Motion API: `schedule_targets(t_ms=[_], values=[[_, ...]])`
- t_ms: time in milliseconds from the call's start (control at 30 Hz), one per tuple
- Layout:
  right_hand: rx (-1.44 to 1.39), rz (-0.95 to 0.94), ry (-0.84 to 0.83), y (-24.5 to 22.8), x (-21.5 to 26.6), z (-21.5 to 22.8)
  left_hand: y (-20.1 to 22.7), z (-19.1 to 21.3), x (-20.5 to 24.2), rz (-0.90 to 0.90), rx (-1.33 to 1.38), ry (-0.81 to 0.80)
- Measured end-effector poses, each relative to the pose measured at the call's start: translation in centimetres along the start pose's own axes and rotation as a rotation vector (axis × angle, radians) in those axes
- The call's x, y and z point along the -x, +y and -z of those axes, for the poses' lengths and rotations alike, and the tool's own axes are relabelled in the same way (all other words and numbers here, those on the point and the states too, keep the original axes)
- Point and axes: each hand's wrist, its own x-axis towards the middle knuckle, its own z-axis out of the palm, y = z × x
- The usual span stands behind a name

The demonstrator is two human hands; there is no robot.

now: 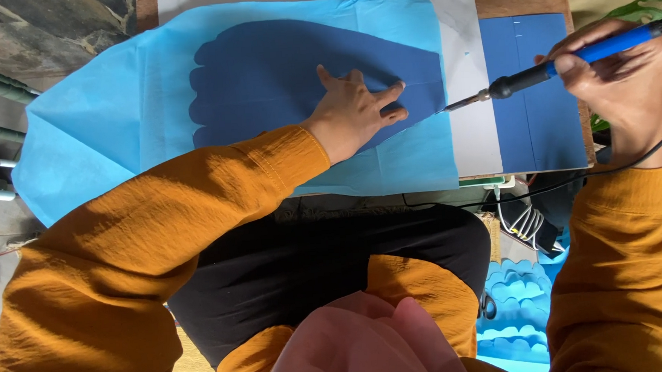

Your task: Using a heat-cutting tool to trace and cut out specific shapes from synthetic fabric using a template.

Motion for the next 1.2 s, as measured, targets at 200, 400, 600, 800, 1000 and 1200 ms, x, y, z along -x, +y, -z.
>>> schedule_targets(t_ms=[200, 400, 600, 800, 1000, 1200], values=[[0.015, 0.028, 0.0, -0.2, -0.2, -0.2, 0.0, -0.2, -0.1, -0.003, -0.029, 0.002], [-0.045, 0.008, 0.005, -1.8, -1.0, -1.1, 0.0, 0.1, 0.1, 0.007, -0.019, -0.012], [-0.126, -0.024, 0.029, -3.3, -1.6, -2.5, 0.0, 0.0, 0.2, 0.008, -0.018, -0.003], [-0.181, -0.042, 0.017, -2.7, -1.3, -2.5, -0.2, 0.3, 0.1, -0.003, 0.036, -0.051], [-0.202, -0.052, 0.012, -4.5, -2.1, -4.1, -0.7, -0.7, -0.3, -0.039, 0.057, 0.007], [-0.259, -0.024, 0.006, -4.5, -1.9, -4.6, -1.3, -1.2, -0.5, -0.075, 0.056, 0.022]])
